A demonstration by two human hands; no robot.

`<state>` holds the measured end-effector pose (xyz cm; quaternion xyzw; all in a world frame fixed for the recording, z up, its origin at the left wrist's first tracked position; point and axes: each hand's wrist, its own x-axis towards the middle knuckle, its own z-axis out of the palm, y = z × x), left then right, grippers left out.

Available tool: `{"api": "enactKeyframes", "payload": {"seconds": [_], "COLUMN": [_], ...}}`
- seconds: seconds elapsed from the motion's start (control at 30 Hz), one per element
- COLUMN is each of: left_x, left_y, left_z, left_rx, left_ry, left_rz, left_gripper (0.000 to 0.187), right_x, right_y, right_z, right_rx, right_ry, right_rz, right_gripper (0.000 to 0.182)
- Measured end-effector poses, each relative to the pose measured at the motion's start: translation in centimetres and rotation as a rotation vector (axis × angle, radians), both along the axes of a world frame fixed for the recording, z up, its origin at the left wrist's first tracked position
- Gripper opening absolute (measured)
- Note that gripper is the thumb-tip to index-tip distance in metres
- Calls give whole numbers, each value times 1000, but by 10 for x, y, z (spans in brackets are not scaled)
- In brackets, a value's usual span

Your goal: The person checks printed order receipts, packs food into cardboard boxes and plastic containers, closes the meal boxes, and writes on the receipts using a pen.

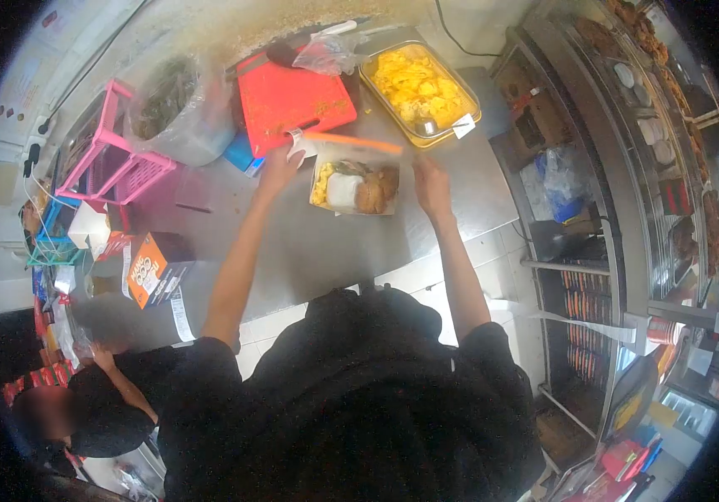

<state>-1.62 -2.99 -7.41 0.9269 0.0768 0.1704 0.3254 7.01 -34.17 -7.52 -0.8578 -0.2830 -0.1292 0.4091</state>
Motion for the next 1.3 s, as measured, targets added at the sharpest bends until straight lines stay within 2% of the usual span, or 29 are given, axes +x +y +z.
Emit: {"api": "enactKeyframes", "payload": {"seconds": [0.03, 0.1, 0.13, 0.17, 0.27, 0.3, 0.4, 0.5, 0.6, 0.7, 0.77, 0.8, 0.87, 0.9, 1.0, 1.1, 1.2, 1.3], "left_x": [-3, -15, -25, -36, -51, -52, -38, -28, -33, -38, -48, -50, -54, -55, -56, -69, -73, -72], "left_y": [2, 5, -5, -16, -28, -18, -10, -8, -17, -18, -28, -31, -34, -34, -31, -39, -39, -43], "left_z": [3, -12, -8, -5, -27, -29, -19, -22, -18, -37, -13, -9, -10, -13, -35, -25, -33, -28], "left_rx": [-30, -64, -184, -303, -708, -765, -1068, -1023, -808, -390, 23, 148, 310, 350, 296, 102, 45, -50], "left_ry": [-3, 72, 56, 42, 200, 443, 672, 677, 611, 152, -18, -27, 13, 73, 27, 148, 60, 162], "left_rz": [-33, -129, -163, -195, -55, 3, 209, 120, 32, -95, -344, -410, -484, -495, -508, -454, -454, -410], "left_gripper": [36, 32, 32, 32, 39, 44, 44, 47, 50, 46, 46, 48, 52, 54, 60, 65, 68, 66], "right_x": [1, -14, -21, -27, -48, -51, -40, -27, -25, -38, -33, -32, -28, -28, -34, -43, -57, -57], "right_y": [-6, -6, -4, 0, 13, 12, 1, -4, 5, 12, 8, 6, 7, 9, 7, 6, 15, 41], "right_z": [-6, -4, -4, -11, -23, -29, -55, -14, -5, 10, 9, 8, -4, -11, -30, -26, 12, -13], "right_rx": [-7, -42, -56, 33, 101, 23, 532, 650, -9, -279, -494, -601, -576, -562, -500, -424, -441, -310], "right_ry": [-63, 131, 230, 336, 348, 379, 1063, 1492, 1023, 207, 97, 42, 53, 59, -36, -2, -114, -109], "right_rz": [9, -51, -80, -96, -141, -135, 39, -52, 225, 332, 454, 515, 500, 491, 493, 446, 376, 390], "right_gripper": [18, 19, 19, 20, 25, 30, 35, 47, 58, 61, 59, 58, 56, 55, 52, 58, 52, 41]}}
